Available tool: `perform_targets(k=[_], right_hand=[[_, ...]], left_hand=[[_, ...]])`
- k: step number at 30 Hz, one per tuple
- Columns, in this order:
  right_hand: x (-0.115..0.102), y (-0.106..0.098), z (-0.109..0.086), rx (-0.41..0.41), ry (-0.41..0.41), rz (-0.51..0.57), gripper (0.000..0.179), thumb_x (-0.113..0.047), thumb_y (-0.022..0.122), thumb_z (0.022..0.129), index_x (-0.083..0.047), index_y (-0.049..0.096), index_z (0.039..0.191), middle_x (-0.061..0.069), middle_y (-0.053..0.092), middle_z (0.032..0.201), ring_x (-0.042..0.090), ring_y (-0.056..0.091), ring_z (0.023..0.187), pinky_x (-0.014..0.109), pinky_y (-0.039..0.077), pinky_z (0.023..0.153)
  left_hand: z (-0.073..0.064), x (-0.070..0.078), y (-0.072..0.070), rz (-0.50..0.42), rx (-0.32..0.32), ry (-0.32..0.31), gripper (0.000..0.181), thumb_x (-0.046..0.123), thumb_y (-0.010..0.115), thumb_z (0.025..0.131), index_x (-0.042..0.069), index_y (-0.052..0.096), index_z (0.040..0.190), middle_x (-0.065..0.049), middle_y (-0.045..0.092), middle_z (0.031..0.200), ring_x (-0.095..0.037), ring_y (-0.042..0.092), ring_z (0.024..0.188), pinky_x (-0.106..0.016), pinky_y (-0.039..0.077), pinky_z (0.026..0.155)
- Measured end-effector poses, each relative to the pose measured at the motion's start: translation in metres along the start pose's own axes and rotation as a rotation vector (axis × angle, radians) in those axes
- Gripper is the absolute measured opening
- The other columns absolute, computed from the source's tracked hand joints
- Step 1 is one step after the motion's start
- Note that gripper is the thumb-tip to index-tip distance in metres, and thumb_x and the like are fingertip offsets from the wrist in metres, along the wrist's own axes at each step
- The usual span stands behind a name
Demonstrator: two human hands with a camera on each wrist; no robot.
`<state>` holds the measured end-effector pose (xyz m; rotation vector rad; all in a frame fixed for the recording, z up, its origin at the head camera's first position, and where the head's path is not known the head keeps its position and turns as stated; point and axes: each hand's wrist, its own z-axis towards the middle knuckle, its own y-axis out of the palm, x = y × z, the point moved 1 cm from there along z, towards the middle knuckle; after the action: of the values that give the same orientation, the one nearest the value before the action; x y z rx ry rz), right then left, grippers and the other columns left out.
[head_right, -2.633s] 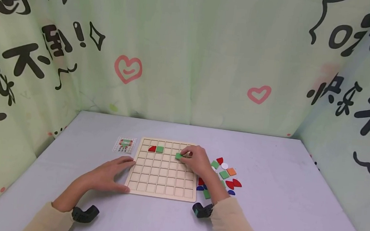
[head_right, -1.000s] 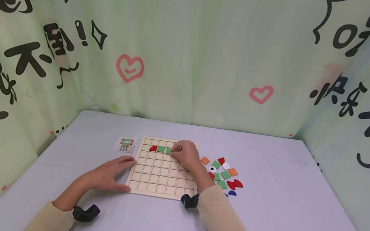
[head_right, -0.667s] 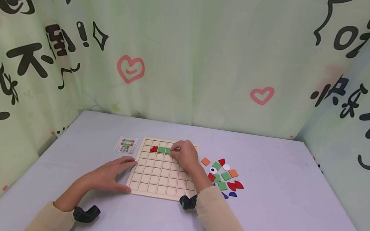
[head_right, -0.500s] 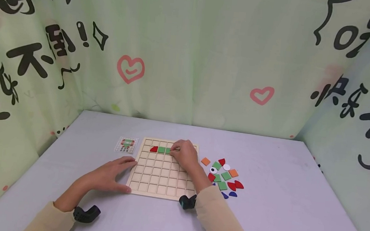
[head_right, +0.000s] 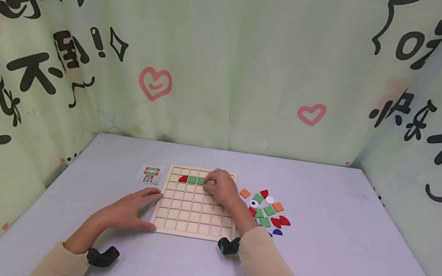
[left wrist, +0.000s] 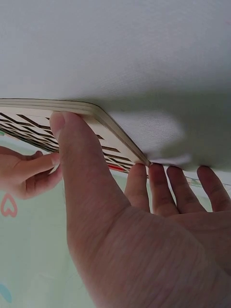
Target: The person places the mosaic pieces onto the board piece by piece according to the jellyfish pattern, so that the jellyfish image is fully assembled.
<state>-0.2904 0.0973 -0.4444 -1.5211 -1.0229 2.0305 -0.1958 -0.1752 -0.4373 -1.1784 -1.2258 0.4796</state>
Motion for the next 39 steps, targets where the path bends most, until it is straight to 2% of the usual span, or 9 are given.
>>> perform_targets(k=[6, 17, 26, 34, 39], right_hand=[[0.001, -0.007, -0.008, 0.002, 0.021, 0.005, 0.004, -0.018, 0.072, 0.086, -0.016, 0.073, 0.09, 0.003, 0.067, 0.108, 0.019, 0.052, 0.088, 0.03, 0.044, 0.07], [0.013, -0.02, -0.024, -0.003, 0.124, 0.017, 0.012, -0.02, 0.074, 0.085, -0.016, 0.073, 0.096, 0.002, 0.063, 0.09, 0.017, 0.048, 0.076, 0.026, 0.041, 0.06], [0.034, -0.036, -0.04, 0.034, 0.124, 0.003, 0.016, -0.021, 0.073, 0.086, -0.016, 0.074, 0.101, 0.004, 0.064, 0.094, 0.018, 0.05, 0.081, 0.024, 0.042, 0.06], [0.049, -0.052, -0.052, 0.05, 0.173, -0.001, 0.019, -0.021, 0.073, 0.086, -0.016, 0.073, 0.104, 0.004, 0.066, 0.098, 0.02, 0.052, 0.087, 0.026, 0.046, 0.068], [0.058, -0.056, -0.06, 0.067, 0.172, -0.021, 0.018, -0.021, 0.073, 0.086, -0.016, 0.073, 0.103, 0.005, 0.067, 0.1, 0.019, 0.052, 0.085, 0.022, 0.046, 0.063]], left_hand=[[-0.001, 0.002, 0.0, -0.007, -0.003, -0.009, 0.088, 0.047, 0.08, 0.073, 0.011, 0.043, 0.145, -0.009, 0.037, 0.153, -0.034, 0.037, 0.139, -0.056, 0.033, 0.111], [0.0, 0.001, 0.0, -0.007, -0.004, -0.019, 0.088, 0.048, 0.08, 0.073, 0.012, 0.044, 0.145, -0.009, 0.037, 0.153, -0.033, 0.038, 0.139, -0.055, 0.034, 0.111], [0.001, 0.001, 0.0, 0.002, 0.002, -0.001, 0.089, 0.049, 0.079, 0.073, 0.011, 0.044, 0.145, -0.009, 0.038, 0.152, -0.034, 0.039, 0.138, -0.055, 0.035, 0.11], [0.001, 0.002, 0.0, 0.004, 0.012, 0.001, 0.087, 0.047, 0.08, 0.073, 0.011, 0.045, 0.144, -0.009, 0.039, 0.151, -0.033, 0.04, 0.138, -0.055, 0.036, 0.11], [0.001, 0.0, 0.002, 0.009, 0.003, 0.002, 0.086, 0.046, 0.08, 0.073, 0.011, 0.046, 0.144, -0.009, 0.039, 0.151, -0.032, 0.038, 0.139, -0.055, 0.035, 0.11]])
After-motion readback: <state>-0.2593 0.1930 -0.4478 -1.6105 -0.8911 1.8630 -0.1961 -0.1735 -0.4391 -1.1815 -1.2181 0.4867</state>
